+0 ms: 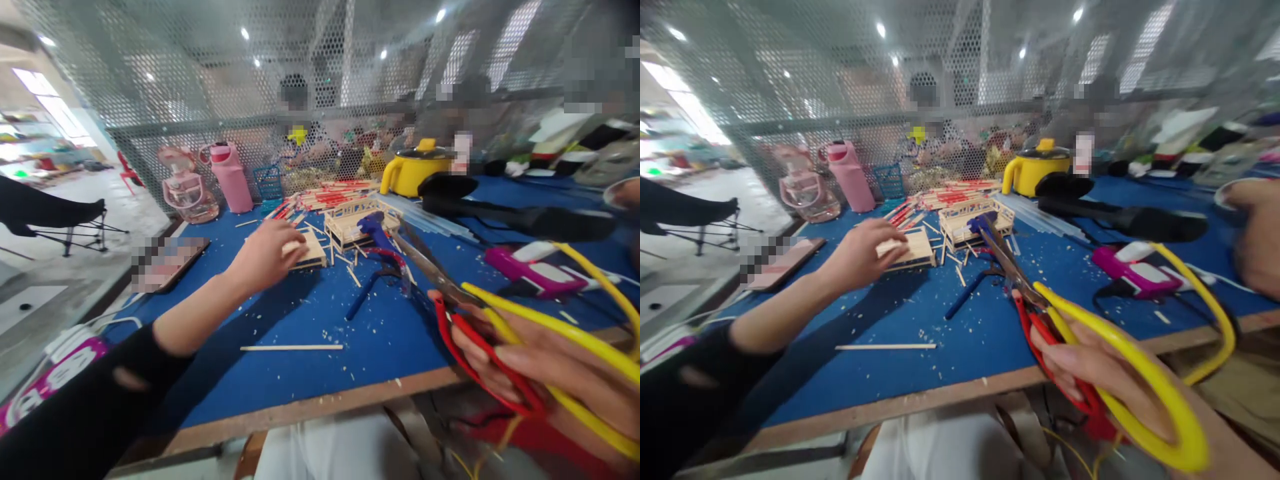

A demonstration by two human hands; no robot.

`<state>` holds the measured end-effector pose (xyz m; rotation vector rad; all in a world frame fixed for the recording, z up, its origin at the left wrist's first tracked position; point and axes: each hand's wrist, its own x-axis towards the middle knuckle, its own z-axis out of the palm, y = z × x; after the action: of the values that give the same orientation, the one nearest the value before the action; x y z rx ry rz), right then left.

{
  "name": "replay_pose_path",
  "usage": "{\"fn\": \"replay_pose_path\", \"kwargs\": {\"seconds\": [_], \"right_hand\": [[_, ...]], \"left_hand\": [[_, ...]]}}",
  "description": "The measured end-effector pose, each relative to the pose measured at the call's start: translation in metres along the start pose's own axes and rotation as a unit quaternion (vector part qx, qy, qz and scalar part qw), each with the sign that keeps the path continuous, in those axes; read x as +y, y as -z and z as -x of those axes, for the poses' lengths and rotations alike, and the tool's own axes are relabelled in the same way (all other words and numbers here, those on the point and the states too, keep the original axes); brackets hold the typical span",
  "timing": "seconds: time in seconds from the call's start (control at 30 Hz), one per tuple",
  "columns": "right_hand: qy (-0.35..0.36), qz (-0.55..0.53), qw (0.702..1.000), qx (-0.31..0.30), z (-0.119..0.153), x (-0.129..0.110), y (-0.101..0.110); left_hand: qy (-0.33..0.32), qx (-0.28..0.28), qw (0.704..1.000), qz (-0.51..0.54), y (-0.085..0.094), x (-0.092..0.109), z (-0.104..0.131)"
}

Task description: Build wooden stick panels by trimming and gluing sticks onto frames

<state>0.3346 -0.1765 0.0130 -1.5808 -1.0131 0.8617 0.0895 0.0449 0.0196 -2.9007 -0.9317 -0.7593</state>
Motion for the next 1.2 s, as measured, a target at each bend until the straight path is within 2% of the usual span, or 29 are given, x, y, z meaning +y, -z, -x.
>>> {"fn": "replay_pose_path", "kwargs": {"seconds": [0.03, 0.1, 0.17, 0.23, 0.3, 0.4, 0.5, 0.57, 0.63, 0.73, 0.83, 1.0, 1.2], "right_hand": [[-0.032, -0.058, 0.996, -0.055, 0.002, 0.004, 0.002], [-0.091, -0.166, 0.970, -0.155, 0.005, 0.010, 0.005], [-0.131, -0.223, 0.948, -0.186, 0.006, 0.014, 0.003], [-0.143, -0.233, 0.947, -0.170, 0.005, 0.015, -0.004], [-0.111, -0.197, 0.961, -0.162, 0.003, 0.014, -0.014], [-0.014, -0.091, 0.988, -0.121, -0.005, 0.009, -0.029], [0.051, -0.010, 0.995, -0.085, -0.013, 0.003, -0.041], [0.105, 0.056, 0.987, -0.105, -0.018, -0.001, -0.049], [0.160, 0.130, 0.969, -0.133, -0.020, -0.004, -0.057], [0.198, 0.218, 0.945, -0.142, -0.023, -0.006, -0.069], [0.229, 0.271, 0.926, -0.132, -0.025, -0.006, -0.077], [0.289, 0.292, 0.903, -0.128, -0.030, -0.007, -0.084], [0.307, 0.297, 0.897, -0.114, -0.028, -0.006, -0.089]], "left_hand": [[-0.026, -0.070, 0.996, 0.042, 0.004, 0.016, 0.013], [-0.024, -0.221, 0.971, 0.091, 0.008, 0.044, 0.037], [0.000, -0.264, 0.960, 0.092, 0.005, 0.062, 0.055], [0.017, -0.277, 0.953, 0.119, -0.001, 0.068, 0.060], [0.033, -0.249, 0.956, 0.153, -0.004, 0.067, 0.055], [0.092, -0.158, 0.954, 0.236, -0.001, 0.063, 0.042], [0.173, -0.082, 0.906, 0.376, 0.003, 0.062, 0.037], [0.212, -0.049, 0.864, 0.454, 0.003, 0.062, 0.040], [0.228, -0.019, 0.839, 0.494, 0.001, 0.062, 0.044], [0.219, 0.016, 0.836, 0.503, 0.001, 0.059, 0.049], [0.196, 0.028, 0.842, 0.502, 0.004, 0.057, 0.050], [0.151, 0.039, 0.837, 0.524, 0.006, 0.055, 0.052], [0.141, 0.058, 0.842, 0.518, 0.008, 0.056, 0.054]]}}
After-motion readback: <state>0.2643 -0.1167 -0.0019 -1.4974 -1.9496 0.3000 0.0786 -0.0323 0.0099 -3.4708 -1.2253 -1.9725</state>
